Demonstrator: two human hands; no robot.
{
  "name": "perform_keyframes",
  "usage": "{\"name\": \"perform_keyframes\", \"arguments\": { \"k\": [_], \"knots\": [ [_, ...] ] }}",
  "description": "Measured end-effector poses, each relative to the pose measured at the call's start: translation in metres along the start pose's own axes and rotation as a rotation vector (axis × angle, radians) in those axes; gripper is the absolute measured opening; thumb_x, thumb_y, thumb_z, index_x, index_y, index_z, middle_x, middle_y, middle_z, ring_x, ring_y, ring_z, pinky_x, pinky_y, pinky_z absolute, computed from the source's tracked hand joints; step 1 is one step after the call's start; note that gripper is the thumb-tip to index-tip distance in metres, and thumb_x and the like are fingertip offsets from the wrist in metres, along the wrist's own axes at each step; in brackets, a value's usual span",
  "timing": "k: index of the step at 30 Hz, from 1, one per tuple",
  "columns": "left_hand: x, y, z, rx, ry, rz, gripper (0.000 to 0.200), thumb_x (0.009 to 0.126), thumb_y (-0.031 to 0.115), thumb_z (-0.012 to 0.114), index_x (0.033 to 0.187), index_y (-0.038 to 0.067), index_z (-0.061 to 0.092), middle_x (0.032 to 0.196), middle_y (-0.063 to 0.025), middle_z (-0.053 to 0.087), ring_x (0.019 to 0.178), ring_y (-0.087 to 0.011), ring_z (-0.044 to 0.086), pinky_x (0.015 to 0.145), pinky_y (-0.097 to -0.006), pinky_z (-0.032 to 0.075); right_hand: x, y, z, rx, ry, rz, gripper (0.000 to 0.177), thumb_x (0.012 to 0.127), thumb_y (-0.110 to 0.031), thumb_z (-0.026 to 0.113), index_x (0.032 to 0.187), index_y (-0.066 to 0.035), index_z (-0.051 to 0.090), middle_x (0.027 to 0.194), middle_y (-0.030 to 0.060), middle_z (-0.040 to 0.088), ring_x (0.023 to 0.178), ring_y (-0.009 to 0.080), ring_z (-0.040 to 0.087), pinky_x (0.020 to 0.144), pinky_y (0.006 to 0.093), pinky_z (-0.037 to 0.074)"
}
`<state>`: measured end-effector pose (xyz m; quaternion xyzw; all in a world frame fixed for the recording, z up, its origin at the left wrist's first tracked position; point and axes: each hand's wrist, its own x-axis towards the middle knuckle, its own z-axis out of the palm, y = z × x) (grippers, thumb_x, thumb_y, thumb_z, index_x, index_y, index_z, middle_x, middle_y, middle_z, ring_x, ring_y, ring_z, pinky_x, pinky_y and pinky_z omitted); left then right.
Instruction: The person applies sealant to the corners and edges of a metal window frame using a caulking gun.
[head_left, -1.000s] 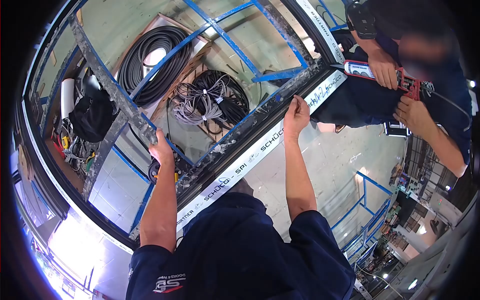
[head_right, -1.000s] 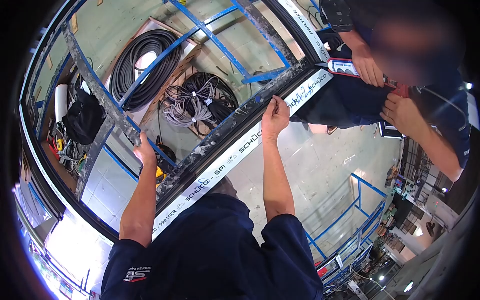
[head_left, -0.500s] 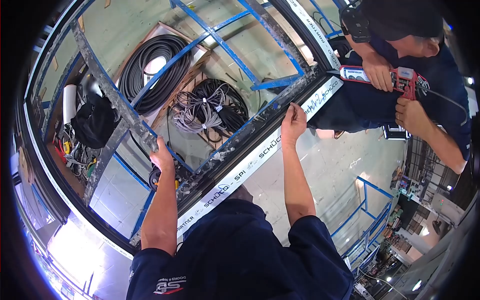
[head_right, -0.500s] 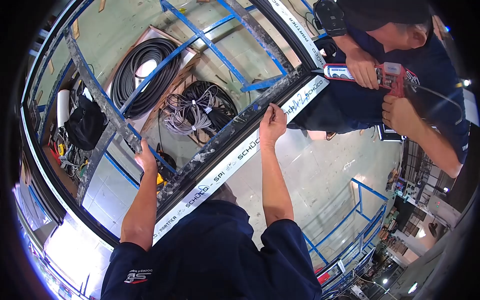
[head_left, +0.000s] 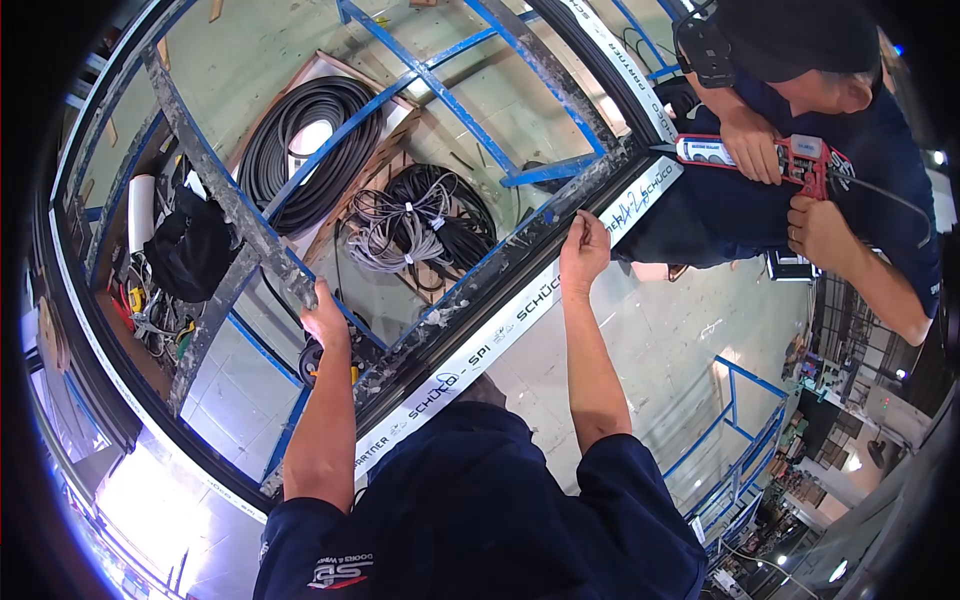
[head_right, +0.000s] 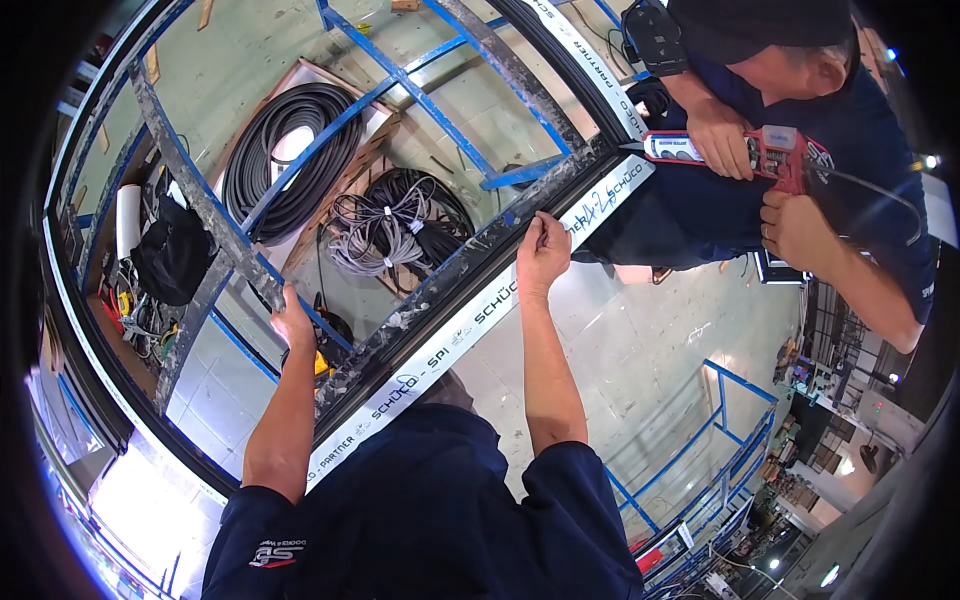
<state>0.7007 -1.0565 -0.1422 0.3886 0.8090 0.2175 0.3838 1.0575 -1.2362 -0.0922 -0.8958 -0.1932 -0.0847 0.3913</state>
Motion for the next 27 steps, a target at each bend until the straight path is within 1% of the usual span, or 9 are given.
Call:
{"name": "perform_keyframes", "arguments": {
  "k": [3, 7, 9, 13, 16, 22, 25, 27],
  "knots": [
    [0.015, -0.021, 0.007, 0.003, 0.016, 0.006, 0.056, 0.084, 0.045, 0.070, 0.107, -0.007, 0.070, 0.087, -0.0159, 0.073, 0.078, -0.0274, 0.069, 0.077, -0.0403, 0.053, 0.000, 0.000, 0.000, -0.002, 0.001, 0.002, 0.011, 0.088, -0.015, 0.065, 0.094, -0.008, 0.072, 0.070, 0.0028, 0.061, 0.069, 0.0208, 0.055, 0.068, 0.0360, 0.047],
    [0.009, -0.011, 0.004, -0.036, -0.028, -0.067, 0.057, 0.084, 0.045, 0.070, 0.108, -0.007, 0.069, 0.090, -0.0168, 0.073, 0.081, -0.0285, 0.069, 0.081, -0.0409, 0.052, 0.000, 0.002, 0.001, -0.001, 0.007, -0.008, 0.010, 0.088, -0.015, 0.065, 0.094, -0.009, 0.072, 0.069, 0.0026, 0.061, 0.069, 0.0212, 0.054, 0.068, 0.0362, 0.047],
    [0.014, -0.019, 0.006, -0.024, -0.003, -0.036, 0.057, 0.084, 0.045, 0.070, 0.108, -0.007, 0.069, 0.091, -0.0170, 0.073, 0.082, -0.0286, 0.069, 0.081, -0.0408, 0.051, -0.001, 0.004, 0.001, -0.007, -0.003, -0.003, 0.010, 0.088, -0.015, 0.065, 0.094, -0.009, 0.072, 0.070, 0.0028, 0.061, 0.069, 0.0214, 0.055, 0.068, 0.0362, 0.047],
    [0.010, -0.015, 0.005, -0.003, 0.021, -0.009, 0.058, 0.083, 0.045, 0.071, 0.108, -0.008, 0.069, 0.091, -0.0174, 0.073, 0.082, -0.0286, 0.069, 0.080, -0.0408, 0.051, 0.000, 0.003, 0.001, 0.000, 0.001, -0.013, 0.010, 0.089, -0.015, 0.065, 0.093, -0.009, 0.072, 0.070, 0.0032, 0.061, 0.069, 0.0218, 0.054, 0.070, 0.0364, 0.047],
    [0.007, -0.012, 0.005, 0.027, 0.059, 0.036, 0.058, 0.083, 0.044, 0.070, 0.108, -0.008, 0.069, 0.089, -0.0172, 0.072, 0.080, -0.0279, 0.068, 0.078, -0.0403, 0.052, -0.001, 0.008, 0.000, -0.036, -0.021, -0.024, 0.013, 0.090, -0.016, 0.066, 0.097, -0.007, 0.072, 0.078, 0.0023, 0.061, 0.067, 0.0128, 0.054, 0.064, 0.0277, 0.046],
    [-0.007, 0.010, -0.003, 0.011, 0.000, -0.028, 0.057, 0.083, 0.044, 0.070, 0.106, -0.008, 0.069, 0.085, -0.0157, 0.072, 0.075, -0.0264, 0.067, 0.076, -0.0395, 0.051, -0.001, 0.011, 0.002, -0.024, -0.011, -0.035, 0.013, 0.090, -0.016, 0.067, 0.097, -0.007, 0.072, 0.076, 0.0020, 0.060, 0.066, 0.0119, 0.053, 0.063, 0.0271, 0.045],
    [-0.002, 0.002, 0.000, 0.006, 0.022, 0.027, 0.057, 0.083, 0.045, 0.070, 0.105, -0.007, 0.069, 0.085, -0.0154, 0.071, 0.075, -0.0257, 0.067, 0.076, -0.0392, 0.051, -0.001, 0.011, 0.003, -0.013, -0.002, -0.046, 0.013, 0.090, -0.016, 0.067, 0.097, -0.006, 0.073, 0.076, 0.0019, 0.060, 0.066, 0.0119, 0.053, 0.063, 0.0270, 0.045],
    [-0.003, 0.004, -0.001, 0.017, 0.020, 0.025, 0.057, 0.083, 0.045, 0.070, 0.105, -0.007, 0.069, 0.086, -0.0162, 0.072, 0.077, -0.0266, 0.067, 0.077, -0.0394, 0.051, -0.001, 0.010, 0.002, -0.019, -0.009, -0.035, 0.013, 0.090, -0.016, 0.067, 0.097, -0.006, 0.073, 0.076, 0.0019, 0.060, 0.066, 0.0123, 0.053, 0.064, 0.0274, 0.045]
  ]
}}
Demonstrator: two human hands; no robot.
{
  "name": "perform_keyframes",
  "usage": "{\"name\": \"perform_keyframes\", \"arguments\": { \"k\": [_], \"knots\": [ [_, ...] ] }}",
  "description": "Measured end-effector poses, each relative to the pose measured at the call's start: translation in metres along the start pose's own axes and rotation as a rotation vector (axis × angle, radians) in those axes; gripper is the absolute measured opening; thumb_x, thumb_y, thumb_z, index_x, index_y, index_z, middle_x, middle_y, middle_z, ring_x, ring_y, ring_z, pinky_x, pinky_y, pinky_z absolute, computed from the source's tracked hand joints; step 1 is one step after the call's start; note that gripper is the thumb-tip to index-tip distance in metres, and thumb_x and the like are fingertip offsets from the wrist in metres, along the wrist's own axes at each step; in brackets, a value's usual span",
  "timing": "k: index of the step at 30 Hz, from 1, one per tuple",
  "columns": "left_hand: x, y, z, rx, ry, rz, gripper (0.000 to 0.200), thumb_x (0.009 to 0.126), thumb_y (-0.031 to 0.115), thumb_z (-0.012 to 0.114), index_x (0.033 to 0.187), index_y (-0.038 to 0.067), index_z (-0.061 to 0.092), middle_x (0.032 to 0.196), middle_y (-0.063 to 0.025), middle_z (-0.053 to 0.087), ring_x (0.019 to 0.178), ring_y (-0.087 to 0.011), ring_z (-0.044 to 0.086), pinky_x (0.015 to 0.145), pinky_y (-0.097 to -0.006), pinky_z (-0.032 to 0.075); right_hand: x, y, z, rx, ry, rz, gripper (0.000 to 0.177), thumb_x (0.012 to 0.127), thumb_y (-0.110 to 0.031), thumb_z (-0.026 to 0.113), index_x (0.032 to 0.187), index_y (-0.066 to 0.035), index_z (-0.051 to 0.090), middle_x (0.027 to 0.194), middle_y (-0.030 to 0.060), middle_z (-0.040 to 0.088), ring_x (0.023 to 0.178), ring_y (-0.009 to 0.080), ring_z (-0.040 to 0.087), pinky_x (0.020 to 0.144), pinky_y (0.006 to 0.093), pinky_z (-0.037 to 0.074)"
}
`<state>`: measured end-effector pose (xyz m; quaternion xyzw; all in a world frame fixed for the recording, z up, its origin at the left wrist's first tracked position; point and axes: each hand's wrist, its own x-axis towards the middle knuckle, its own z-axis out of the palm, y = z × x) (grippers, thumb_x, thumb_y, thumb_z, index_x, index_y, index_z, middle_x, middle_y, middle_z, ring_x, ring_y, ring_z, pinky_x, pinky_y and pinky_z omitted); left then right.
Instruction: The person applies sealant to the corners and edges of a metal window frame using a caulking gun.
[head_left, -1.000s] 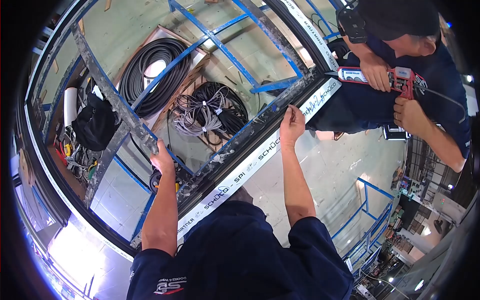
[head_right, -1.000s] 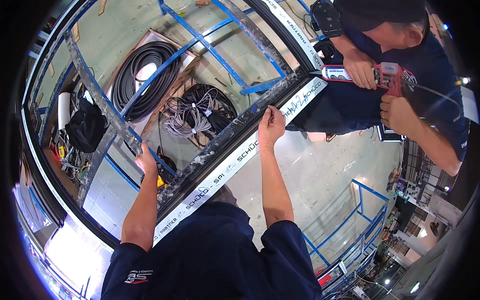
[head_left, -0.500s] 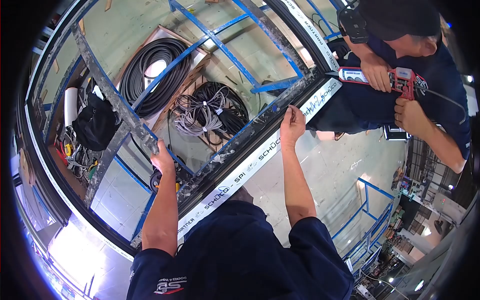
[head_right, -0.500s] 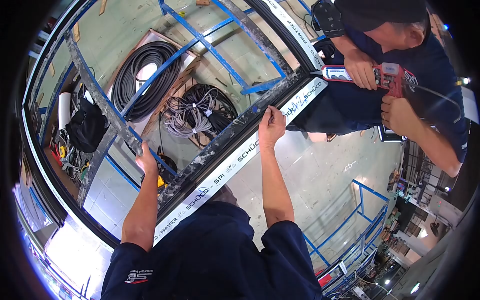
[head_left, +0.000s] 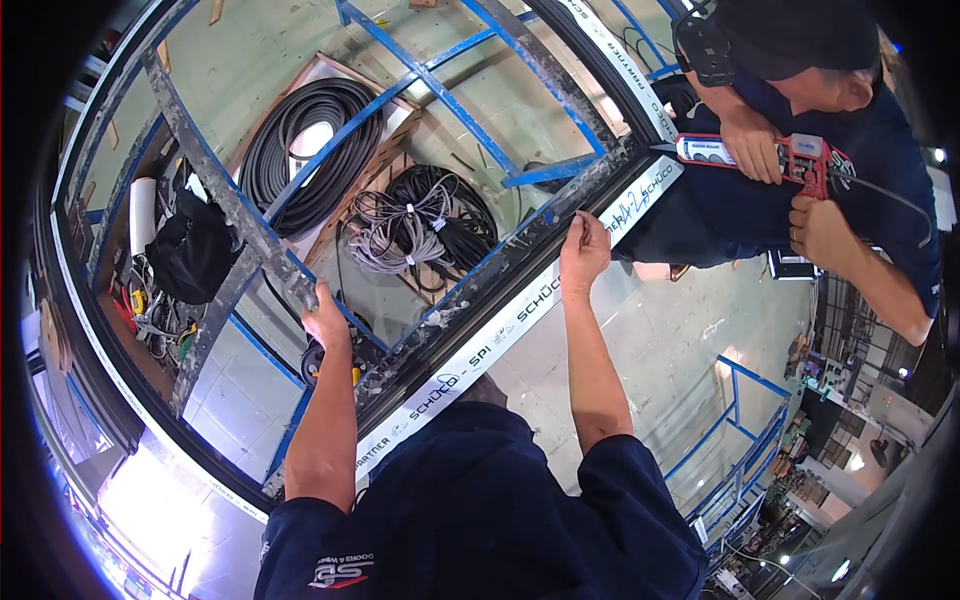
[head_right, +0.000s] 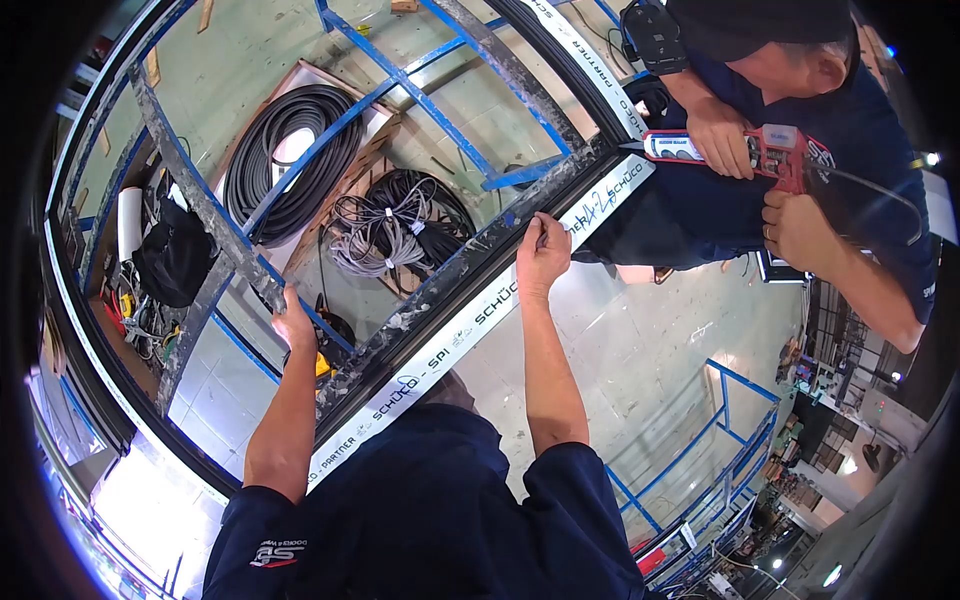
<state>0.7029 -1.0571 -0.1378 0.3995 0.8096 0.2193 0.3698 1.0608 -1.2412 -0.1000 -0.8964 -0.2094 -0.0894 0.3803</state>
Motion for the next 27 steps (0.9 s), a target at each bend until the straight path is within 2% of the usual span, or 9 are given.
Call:
{"name": "perform_keyframes", "arguments": {
  "k": [1, 4, 16, 19, 22, 27],
  "knots": [
    [-0.001, 0.002, -0.001, 0.005, -0.001, -0.001, 0.057, 0.083, 0.045, 0.070, 0.105, -0.007, 0.069, 0.087, -0.0165, 0.072, 0.078, -0.0270, 0.067, 0.078, -0.0396, 0.051, 0.000, -0.002, -0.001, -0.003, -0.003, 0.005, 0.013, 0.090, -0.016, 0.067, 0.097, -0.006, 0.073, 0.076, 0.0019, 0.060, 0.066, 0.0125, 0.053, 0.064, 0.0276, 0.046],
    [0.012, -0.015, 0.005, 0.010, 0.006, 0.016, 0.058, 0.083, 0.045, 0.071, 0.106, -0.008, 0.069, 0.090, -0.0181, 0.073, 0.082, -0.0293, 0.068, 0.081, -0.0405, 0.051, 0.001, -0.010, -0.003, 0.003, -0.017, 0.050, 0.011, 0.089, -0.016, 0.065, 0.093, -0.008, 0.072, 0.075, 0.0034, 0.064, 0.072, 0.0217, 0.056, 0.069, 0.0363, 0.047],
    [0.016, -0.020, 0.007, -0.016, -0.013, -0.069, 0.060, 0.083, 0.045, 0.071, 0.107, -0.009, 0.069, 0.092, -0.0191, 0.073, 0.084, -0.0305, 0.069, 0.083, -0.0406, 0.051, 0.001, -0.010, -0.004, 0.008, -0.015, 0.029, 0.010, 0.088, -0.014, 0.066, 0.092, -0.008, 0.072, 0.076, 0.0041, 0.064, 0.071, 0.0221, 0.056, 0.069, 0.0363, 0.047],
    [0.015, -0.022, 0.008, -0.022, 0.013, -0.011, 0.058, 0.082, 0.045, 0.071, 0.107, -0.007, 0.070, 0.091, -0.0184, 0.073, 0.082, -0.0291, 0.069, 0.081, -0.0404, 0.052, 0.001, -0.011, -0.004, 0.006, -0.005, 0.033, 0.010, 0.088, -0.014, 0.066, 0.092, -0.008, 0.072, 0.075, 0.0041, 0.064, 0.071, 0.0224, 0.056, 0.070, 0.0366, 0.048],
    [-0.004, 0.010, -0.003, -0.028, -0.051, -0.142, 0.056, 0.083, 0.045, 0.070, 0.107, -0.006, 0.070, 0.089, -0.0175, 0.073, 0.080, -0.0280, 0.069, 0.080, -0.0404, 0.052, 0.001, -0.007, -0.002, -0.010, 0.010, -0.016, 0.013, 0.090, -0.016, 0.066, 0.095, -0.007, 0.073, 0.074, 0.0020, 0.061, 0.066, 0.0145, 0.053, 0.064, 0.0295, 0.045],
    [0.013, -0.017, 0.007, -0.024, -0.007, -0.041, 0.058, 0.083, 0.046, 0.070, 0.106, -0.007, 0.070, 0.086, -0.0166, 0.072, 0.077, -0.0282, 0.068, 0.078, -0.0404, 0.052, 0.001, -0.005, -0.002, 0.007, 0.010, -0.008, 0.012, 0.090, -0.015, 0.067, 0.095, -0.006, 0.073, 0.073, 0.0019, 0.060, 0.066, 0.0144, 0.052, 0.063, 0.0295, 0.044]
  ]
}}
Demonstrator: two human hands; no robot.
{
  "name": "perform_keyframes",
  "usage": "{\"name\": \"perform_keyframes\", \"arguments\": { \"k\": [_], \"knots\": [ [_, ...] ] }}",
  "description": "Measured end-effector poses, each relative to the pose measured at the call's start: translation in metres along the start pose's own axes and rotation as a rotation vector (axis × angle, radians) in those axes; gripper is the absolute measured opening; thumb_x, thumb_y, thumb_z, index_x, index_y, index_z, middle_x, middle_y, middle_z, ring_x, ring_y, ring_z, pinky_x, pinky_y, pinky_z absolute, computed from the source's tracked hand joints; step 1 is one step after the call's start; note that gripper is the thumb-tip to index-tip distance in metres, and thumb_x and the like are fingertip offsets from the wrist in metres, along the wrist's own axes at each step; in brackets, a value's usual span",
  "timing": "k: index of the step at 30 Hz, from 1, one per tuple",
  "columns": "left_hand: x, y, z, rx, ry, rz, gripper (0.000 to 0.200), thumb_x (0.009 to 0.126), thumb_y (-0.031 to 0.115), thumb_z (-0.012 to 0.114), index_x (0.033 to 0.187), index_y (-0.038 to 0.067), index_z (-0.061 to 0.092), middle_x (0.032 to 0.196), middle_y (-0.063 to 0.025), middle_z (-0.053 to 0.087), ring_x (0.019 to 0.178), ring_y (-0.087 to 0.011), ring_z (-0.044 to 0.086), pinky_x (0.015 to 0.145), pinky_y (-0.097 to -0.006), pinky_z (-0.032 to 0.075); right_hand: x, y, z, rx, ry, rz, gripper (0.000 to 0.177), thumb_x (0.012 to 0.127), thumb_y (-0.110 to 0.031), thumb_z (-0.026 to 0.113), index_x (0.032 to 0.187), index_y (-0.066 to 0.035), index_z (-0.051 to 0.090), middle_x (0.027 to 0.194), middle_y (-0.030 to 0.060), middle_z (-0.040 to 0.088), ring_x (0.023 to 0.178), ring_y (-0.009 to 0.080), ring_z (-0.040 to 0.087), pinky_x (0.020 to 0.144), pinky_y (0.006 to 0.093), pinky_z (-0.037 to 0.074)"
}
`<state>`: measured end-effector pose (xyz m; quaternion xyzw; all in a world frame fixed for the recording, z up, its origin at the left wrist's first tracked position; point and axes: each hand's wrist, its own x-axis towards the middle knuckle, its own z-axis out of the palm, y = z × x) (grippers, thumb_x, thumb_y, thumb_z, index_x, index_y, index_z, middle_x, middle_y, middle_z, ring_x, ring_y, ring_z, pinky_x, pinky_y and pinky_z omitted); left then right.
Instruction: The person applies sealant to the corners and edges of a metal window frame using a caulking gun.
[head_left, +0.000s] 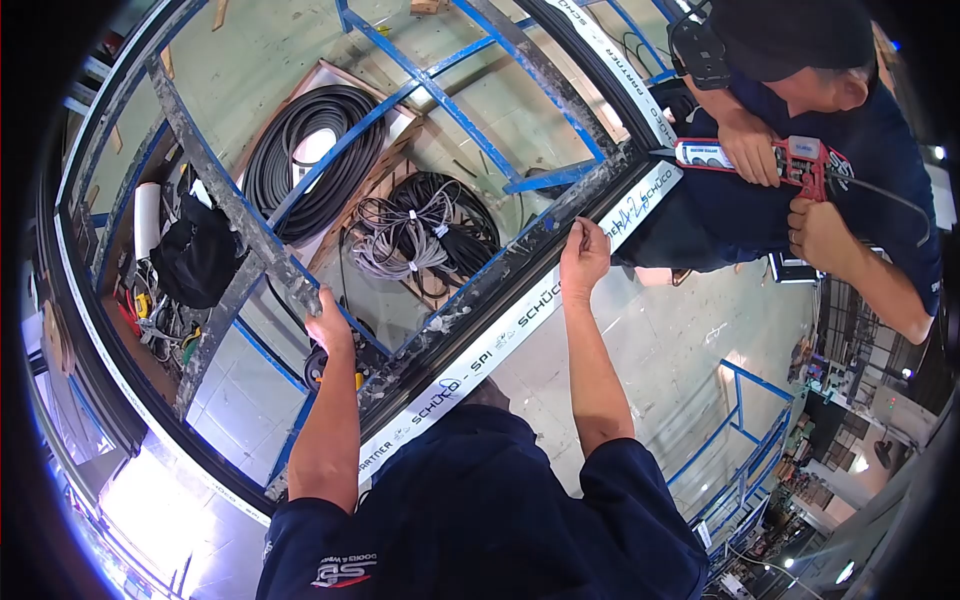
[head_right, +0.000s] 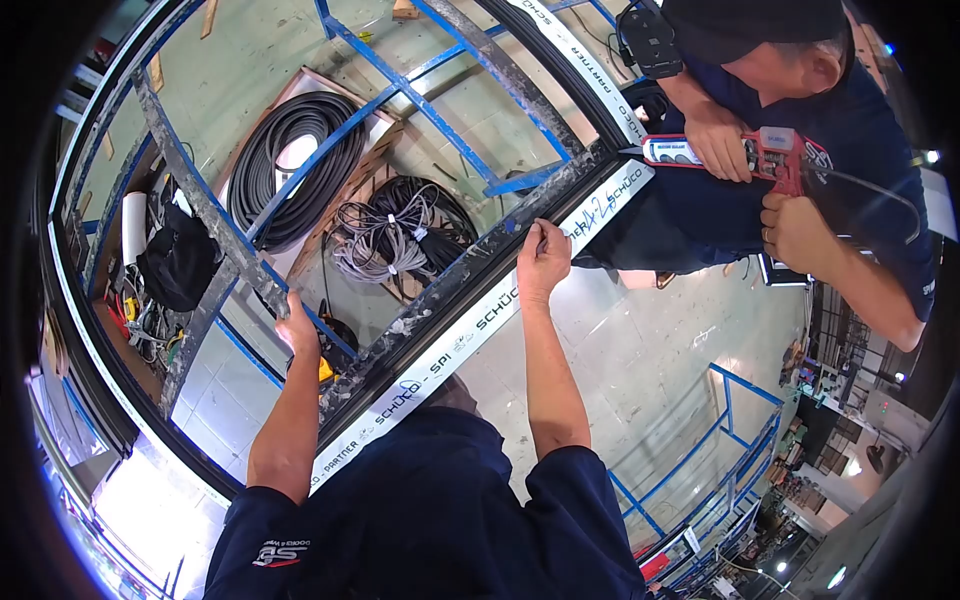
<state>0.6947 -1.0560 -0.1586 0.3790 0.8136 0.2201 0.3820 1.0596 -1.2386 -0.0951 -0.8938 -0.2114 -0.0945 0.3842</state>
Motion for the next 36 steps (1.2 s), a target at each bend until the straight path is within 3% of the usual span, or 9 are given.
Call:
{"name": "perform_keyframes", "arguments": {
  "k": [4, 7, 16, 19, 22, 28, 36],
  "knots": [
    [-0.004, 0.005, -0.002, 0.027, 0.011, 0.030, 0.059, 0.082, 0.047, 0.070, 0.104, -0.008, 0.070, 0.085, -0.0168, 0.072, 0.077, -0.0285, 0.068, 0.078, -0.0404, 0.052, 0.000, 0.000, 0.000, -0.008, 0.006, -0.032, 0.011, 0.090, -0.015, 0.067, 0.094, -0.006, 0.073, 0.072, 0.0018, 0.060, 0.066, 0.0144, 0.051, 0.063, 0.0296, 0.044],
    [-0.003, 0.003, -0.001, -0.002, 0.016, 0.050, 0.061, 0.082, 0.048, 0.070, 0.102, -0.009, 0.069, 0.085, -0.0174, 0.072, 0.077, -0.0286, 0.068, 0.078, -0.0406, 0.052, 0.000, -0.003, -0.002, -0.003, -0.020, 0.022, 0.011, 0.087, -0.015, 0.066, 0.094, -0.009, 0.072, 0.077, 0.0034, 0.064, 0.073, 0.0226, 0.057, 0.069, 0.0361, 0.048],
    [-0.002, 0.001, 0.000, 0.026, 0.029, 0.043, 0.062, 0.080, 0.051, 0.068, 0.100, -0.008, 0.071, 0.072, -0.0113, 0.065, 0.067, -0.0236, 0.062, 0.067, -0.0424, 0.049, -0.001, -0.007, -0.003, 0.031, -0.007, 0.056, 0.010, 0.087, -0.015, 0.066, 0.093, -0.009, 0.072, 0.072, 0.0023, 0.061, 0.070, 0.0218, 0.055, 0.066, 0.0354, 0.046],
    [0.002, -0.004, 0.001, 0.022, 0.005, 0.007, 0.059, 0.083, 0.047, 0.069, 0.101, -0.009, 0.069, 0.078, -0.0158, 0.069, 0.071, -0.0257, 0.065, 0.072, -0.0406, 0.051, 0.000, -0.006, -0.003, 0.007, -0.003, 0.026, 0.011, 0.086, -0.016, 0.066, 0.093, -0.010, 0.072, 0.073, 0.0024, 0.061, 0.071, 0.0219, 0.055, 0.067, 0.0358, 0.046],
    [0.008, -0.012, 0.005, 0.014, 0.037, 0.070, 0.058, 0.083, 0.046, 0.069, 0.102, -0.009, 0.069, 0.079, -0.0159, 0.070, 0.071, -0.0260, 0.066, 0.072, -0.0406, 0.052, 0.000, -0.003, -0.002, 0.002, -0.001, 0.014, 0.010, 0.086, -0.016, 0.066, 0.093, -0.010, 0.072, 0.074, 0.0024, 0.063, 0.071, 0.0220, 0.055, 0.068, 0.0359, 0.047],
    [0.012, -0.014, 0.005, 0.009, -0.008, -0.032, 0.059, 0.083, 0.046, 0.069, 0.103, -0.010, 0.069, 0.082, -0.0164, 0.070, 0.073, -0.0264, 0.066, 0.073, -0.0401, 0.052, -0.001, -0.002, -0.002, 0.001, -0.015, 0.040, 0.010, 0.086, -0.016, 0.066, 0.092, -0.010, 0.072, 0.075, 0.0024, 0.063, 0.071, 0.0222, 0.055, 0.068, 0.0355, 0.047],
    [-0.002, 0.000, -0.001, 0.011, 0.004, 0.021, 0.059, 0.083, 0.045, 0.070, 0.102, -0.010, 0.069, 0.082, -0.0167, 0.071, 0.072, -0.0262, 0.066, 0.073, -0.0400, 0.052, -0.001, -0.006, -0.004, 0.006, -0.023, 0.053, 0.011, 0.086, -0.016, 0.067, 0.093, -0.009, 0.072, 0.075, 0.0028, 0.063, 0.071, 0.0219, 0.055, 0.068, 0.0355, 0.047]
  ]
}}
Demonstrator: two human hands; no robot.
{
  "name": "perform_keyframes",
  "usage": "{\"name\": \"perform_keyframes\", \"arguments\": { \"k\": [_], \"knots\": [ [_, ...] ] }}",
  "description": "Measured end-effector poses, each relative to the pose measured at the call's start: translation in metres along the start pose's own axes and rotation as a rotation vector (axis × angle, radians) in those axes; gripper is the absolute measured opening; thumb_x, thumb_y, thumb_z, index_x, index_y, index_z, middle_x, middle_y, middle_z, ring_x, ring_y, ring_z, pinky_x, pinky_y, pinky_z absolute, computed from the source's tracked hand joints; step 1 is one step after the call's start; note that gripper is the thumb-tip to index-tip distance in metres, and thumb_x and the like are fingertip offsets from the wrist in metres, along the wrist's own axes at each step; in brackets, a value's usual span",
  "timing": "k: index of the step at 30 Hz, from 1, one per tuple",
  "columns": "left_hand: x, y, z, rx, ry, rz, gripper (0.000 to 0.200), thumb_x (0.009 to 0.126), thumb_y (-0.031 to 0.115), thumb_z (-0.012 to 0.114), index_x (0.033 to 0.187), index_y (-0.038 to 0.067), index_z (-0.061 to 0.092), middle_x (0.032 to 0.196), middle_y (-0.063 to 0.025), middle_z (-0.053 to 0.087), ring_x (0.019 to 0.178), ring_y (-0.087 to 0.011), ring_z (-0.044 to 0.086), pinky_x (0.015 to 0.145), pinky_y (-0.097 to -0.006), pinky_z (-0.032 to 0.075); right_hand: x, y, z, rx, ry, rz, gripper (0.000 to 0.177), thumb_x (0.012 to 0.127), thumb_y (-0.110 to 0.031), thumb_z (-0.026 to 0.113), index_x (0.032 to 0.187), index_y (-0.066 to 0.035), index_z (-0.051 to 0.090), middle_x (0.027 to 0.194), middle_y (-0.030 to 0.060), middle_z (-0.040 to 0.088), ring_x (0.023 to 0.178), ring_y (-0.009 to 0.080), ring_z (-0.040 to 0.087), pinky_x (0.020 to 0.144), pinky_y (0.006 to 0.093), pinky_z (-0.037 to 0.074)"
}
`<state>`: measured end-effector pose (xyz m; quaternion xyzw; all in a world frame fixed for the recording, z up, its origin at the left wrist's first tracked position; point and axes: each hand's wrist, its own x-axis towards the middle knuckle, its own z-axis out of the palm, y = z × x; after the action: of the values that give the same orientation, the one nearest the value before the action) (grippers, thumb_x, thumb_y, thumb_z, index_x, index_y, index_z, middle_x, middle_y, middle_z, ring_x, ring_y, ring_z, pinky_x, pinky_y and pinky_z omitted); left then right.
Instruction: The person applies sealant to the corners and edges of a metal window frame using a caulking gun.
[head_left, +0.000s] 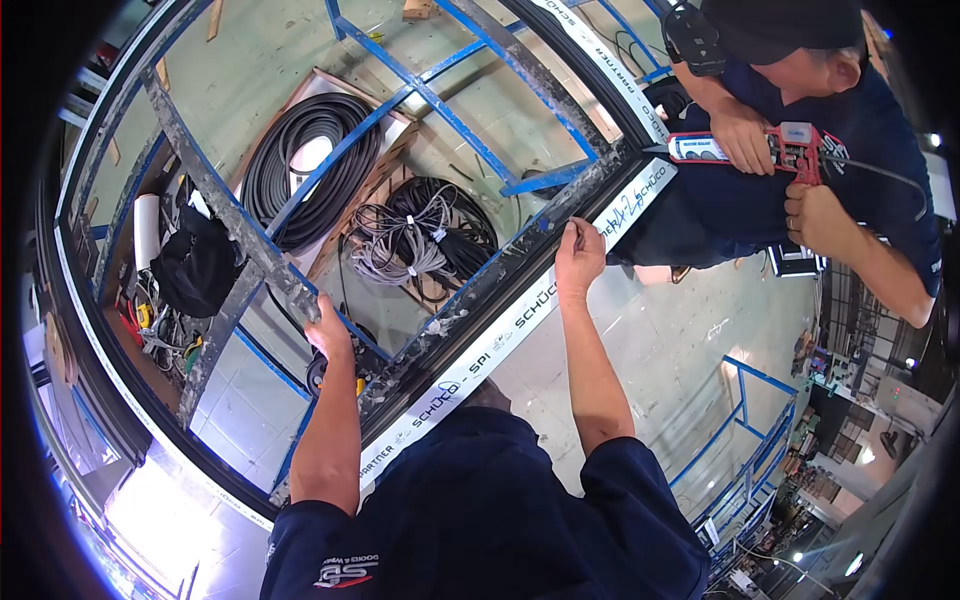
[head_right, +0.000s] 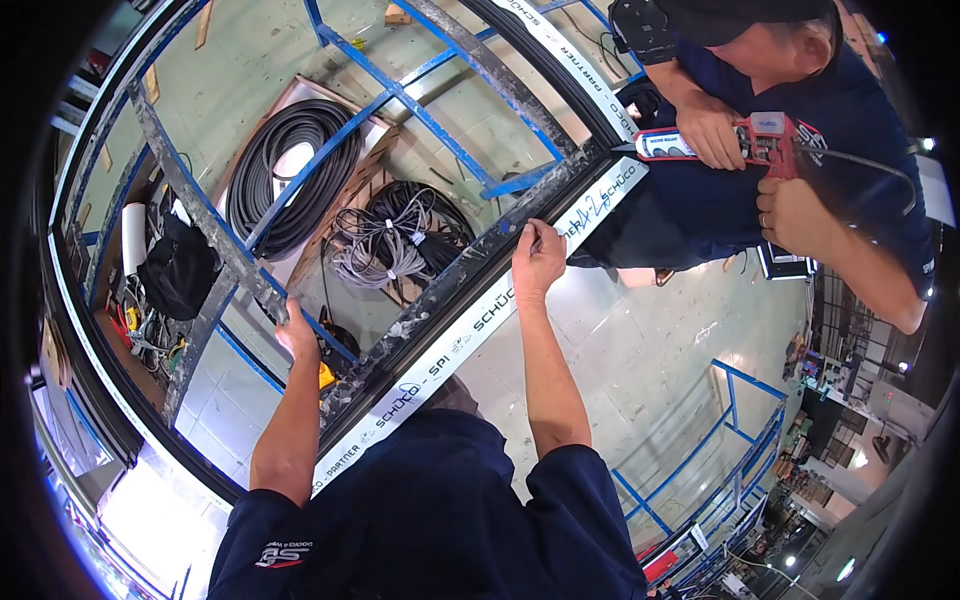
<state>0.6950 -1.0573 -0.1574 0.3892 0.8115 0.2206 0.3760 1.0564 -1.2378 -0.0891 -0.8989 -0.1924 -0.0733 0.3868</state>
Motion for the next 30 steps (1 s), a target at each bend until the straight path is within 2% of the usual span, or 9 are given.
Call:
{"name": "perform_keyframes", "arguments": {
  "k": [10, 13, 15, 16, 17, 18, 21, 24, 30],
  "knots": [
    [-0.013, 0.016, -0.005, -0.024, -0.006, -0.004, 0.055, 0.083, 0.045, 0.070, 0.101, -0.008, 0.070, 0.079, -0.0174, 0.070, 0.073, -0.0273, 0.067, 0.072, -0.0429, 0.051, 0.001, 0.002, 0.000, -0.026, 0.010, -0.059, 0.011, 0.086, -0.016, 0.067, 0.093, -0.009, 0.072, 0.075, 0.0034, 0.064, 0.071, 0.0236, 0.057, 0.068, 0.0368, 0.048],
    [0.013, -0.018, 0.009, -0.048, 0.045, 0.112, 0.057, 0.083, 0.045, 0.069, 0.094, -0.010, 0.070, 0.078, -0.0198, 0.070, 0.070, -0.0300, 0.065, 0.070, -0.0459, 0.050, 0.002, 0.007, 0.001, -0.031, 0.029, -0.087, 0.011, 0.086, -0.017, 0.067, 0.093, -0.011, 0.072, 0.074, 0.0035, 0.063, 0.069, 0.0240, 0.057, 0.068, 0.0372, 0.048],
    [0.022, -0.032, 0.016, -0.048, -0.002, -0.086, 0.059, 0.083, 0.047, 0.067, 0.081, -0.012, 0.068, 0.074, -0.0236, 0.069, 0.061, -0.0330, 0.059, 0.065, -0.0489, 0.048, 0.000, 0.013, 0.006, -0.012, 0.083, -0.109, 0.012, 0.089, -0.021, 0.066, 0.094, -0.014, 0.073, 0.082, 0.0044, 0.068, 0.075, 0.0248, 0.061, 0.071, 0.0383, 0.050],
    [0.022, -0.035, 0.015, 0.096, -0.001, 0.006, 0.059, 0.082, 0.048, 0.066, 0.073, -0.010, 0.066, 0.067, -0.0227, 0.066, 0.058, -0.0329, 0.058, 0.061, -0.0500, 0.046, 0.001, 0.025, 0.011, -0.134, 0.080, -0.154, 0.014, 0.091, -0.023, 0.063, 0.093, -0.013, 0.073, 0.088, 0.0062, 0.070, 0.082, 0.0251, 0.064, 0.075, 0.0403, 0.050],
    [0.002, -0.017, 0.014, -0.093, 0.145, 0.178, 0.062, 0.081, 0.051, 0.066, 0.071, -0.009, 0.065, 0.066, -0.0223, 0.065, 0.058, -0.0329, 0.058, 0.059, -0.0502, 0.047, 0.001, 0.035, 0.016, -0.038, 0.038, -0.130, 0.018, 0.093, -0.024, 0.061, 0.096, -0.011, 0.074, 0.093, 0.0087, 0.072, 0.090, 0.0265, 0.065, 0.080, 0.0416, 0.050],
    [0.001, -0.007, 0.008, 0.149, 0.129, -0.041, 0.059, 0.078, 0.050, 0.068, 0.077, -0.009, 0.066, 0.072, -0.0248, 0.067, 0.066, -0.0364, 0.064, 0.065, -0.0500, 0.050, 0.002, 0.042, 0.017, -0.026, -0.021, -0.086, 0.022, 0.094, -0.026, 0.062, 0.098, -0.008, 0.074, 0.097, 0.0097, 0.072, 0.091, 0.0284, 0.066, 0.082, 0.0411, 0.051],
    [-0.011, 0.011, -0.001, 0.071, 0.100, 0.005, 0.067, 0.074, 0.054, 0.068, 0.097, -0.008, 0.069, 0.092, -0.0319, 0.069, 0.094, -0.0452, 0.068, 0.082, -0.0501, 0.054, 0.006, 0.041, 0.014, -0.074, -0.002, -0.087, 0.025, 0.094, -0.028, 0.065, 0.102, -0.007, 0.074, 0.097, 0.0113, 0.073, 0.088, 0.0279, 0.068, 0.079, 0.0374, 0.054],
    [-0.010, 0.010, -0.006, 0.068, 0.037, -0.075, 0.069, 0.074, 0.053, 0.068, 0.111, -0.005, 0.066, 0.101, -0.0285, 0.069, 0.101, -0.0446, 0.066, 0.090, -0.0498, 0.051, 0.008, 0.044, 0.013, -0.012, -0.050, -0.041, 0.026, 0.097, -0.030, 0.064, 0.104, -0.007, 0.074, 0.097, 0.0114, 0.072, 0.081, 0.0219, 0.069, 0.073, 0.0328, 0.055],
    [-0.007, 0.010, -0.011, 0.035, -0.068, -0.073, 0.074, 0.075, 0.057, 0.068, 0.119, -0.002, 0.063, 0.107, -0.0263, 0.070, 0.106, -0.0406, 0.066, 0.093, -0.0466, 0.050, -0.012, -0.002, -0.014, 0.063, -0.199, -0.018, 0.051, 0.099, -0.033, 0.058, 0.135, 0.003, 0.052, 0.133, 0.0239, 0.055, 0.110, 0.0313, 0.058, 0.095, 0.0385, 0.047]
  ]
}}
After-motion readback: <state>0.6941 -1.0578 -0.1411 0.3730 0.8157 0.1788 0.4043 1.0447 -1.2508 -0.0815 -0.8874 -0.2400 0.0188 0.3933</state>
